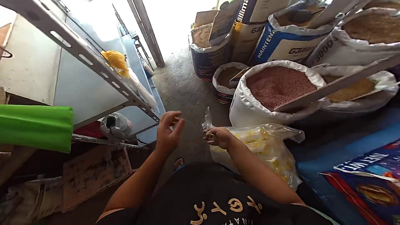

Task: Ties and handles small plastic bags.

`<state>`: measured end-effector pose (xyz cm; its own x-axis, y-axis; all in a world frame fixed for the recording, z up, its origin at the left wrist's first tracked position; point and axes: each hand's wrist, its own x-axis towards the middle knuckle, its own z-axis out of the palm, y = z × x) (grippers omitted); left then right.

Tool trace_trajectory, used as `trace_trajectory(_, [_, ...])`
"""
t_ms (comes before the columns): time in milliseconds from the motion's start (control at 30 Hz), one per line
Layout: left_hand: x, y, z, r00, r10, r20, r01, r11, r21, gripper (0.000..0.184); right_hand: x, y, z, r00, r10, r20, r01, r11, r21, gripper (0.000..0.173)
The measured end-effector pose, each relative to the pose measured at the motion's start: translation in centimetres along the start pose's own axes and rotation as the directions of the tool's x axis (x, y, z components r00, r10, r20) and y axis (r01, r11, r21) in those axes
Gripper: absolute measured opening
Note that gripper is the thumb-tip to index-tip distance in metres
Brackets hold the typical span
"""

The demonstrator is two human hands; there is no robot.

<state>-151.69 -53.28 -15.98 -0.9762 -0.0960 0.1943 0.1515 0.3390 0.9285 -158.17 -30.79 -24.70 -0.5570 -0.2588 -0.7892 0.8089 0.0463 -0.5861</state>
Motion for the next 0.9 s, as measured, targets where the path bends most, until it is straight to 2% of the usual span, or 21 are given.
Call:
trace_trajectory(33, [-0.6, -0.8, -1.4, 0.994, 0.1, 0.046, -0.101, 0.995, 0.026, 0.023, 0.3, -0.2, 1.5, 0.998, 0.048, 0.046, -0.051, 0.996, 0.07, 0.021])
trace_trajectory(67, [-1.2, -1.7, -2.5, 0.978, 0.152, 0.14, -0.161, 0.985, 0.057, 0.017, 0.5, -0.4, 3.0, 0.993, 0.054, 0.104, -0.06, 0.997, 0.046, 0.022])
trace_trajectory(133, [-2.3, -3.5, -3.9, 0.94, 0.133, 0.315, -0.19, 0.969, 0.157, 0.024, 0.3, -0.7, 6.5, 0.973, -0.011, 0.232, 0.048, 0.987, -0.154, 0.023])
trace_trajectory(167, [-2.8, -4.4, -4.3, 0.931, 0.093, 0.353, -0.181, 0.957, 0.226, 0.032, 0.0, -0.8, 8.3, 0.953, -0.046, 0.3, 0.129, 0.956, -0.264, 0.023])
trace_trajectory(233, [-3.3, -5.7, -5.3, 0.938, 0.017, 0.346, -0.141, 0.931, 0.337, 0.042, -0.6, -1.1, 11.6, 0.896, -0.1, 0.432, 0.285, 0.877, -0.387, 0.021])
trace_trajectory(300, [-3.6, -6.1, -6.9, 0.957, -0.078, 0.278, -0.039, 0.918, 0.394, 0.039, -0.7, -1.0, 14.3, 0.853, -0.148, 0.501, 0.406, 0.792, -0.457, 0.023])
trace_trajectory(433, [-3.6, -6.8, -11.1, 0.932, -0.277, 0.233, 0.193, 0.924, 0.33, 0.029, -0.4, -0.8, 17.7, 0.855, -0.178, 0.488, 0.474, 0.65, -0.594, 0.023])
trace_trajectory(500, [-3.9, -7.8, -13.1, 0.932, -0.293, 0.214, 0.241, 0.94, 0.241, 0.023, -0.2, -0.1, 19.2, 0.877, -0.262, 0.403, 0.465, 0.673, -0.574, 0.026])
trace_trajectory(533, [-4.0, -8.1, -13.9, 0.926, -0.311, 0.214, 0.284, 0.947, 0.15, 0.021, 0.0, 0.3, 19.9, 0.877, -0.32, 0.357, 0.474, 0.692, -0.545, 0.033])
trace_trajectory(600, [-4.0, -8.2, -15.4, 0.895, -0.369, 0.251, 0.41, 0.902, -0.134, 0.014, 0.1, 1.0, 20.9, 0.849, -0.404, 0.341, 0.525, 0.723, -0.45, 0.046])
trace_trajectory(633, [-4.0, -8.2, -16.0, 0.878, -0.388, 0.279, 0.459, 0.846, -0.27, 0.011, 0.1, 1.4, 21.2, 0.819, -0.442, 0.365, 0.563, 0.739, -0.37, 0.043])
trace_trajectory(700, [-4.3, -8.6, -16.6, 0.866, -0.394, 0.307, 0.495, 0.762, -0.417, 0.013, 0.0, 2.2, 22.1, 0.753, -0.514, 0.411, 0.629, 0.747, -0.217, 0.023])
trace_trajectory(767, [-4.5, -8.7, -17.0, 0.878, -0.383, 0.288, 0.475, 0.773, -0.42, 0.015, -0.2, 2.7, 22.9, 0.723, -0.551, 0.417, 0.646, 0.753, -0.124, 0.011])
trace_trajectory(900, [-4.1, -7.8, -18.3, 0.896, -0.365, 0.251, 0.429, 0.858, -0.283, 0.017, 0.2, 3.0, 24.3, 0.705, -0.628, 0.33, 0.666, 0.746, -0.002, 0.01])
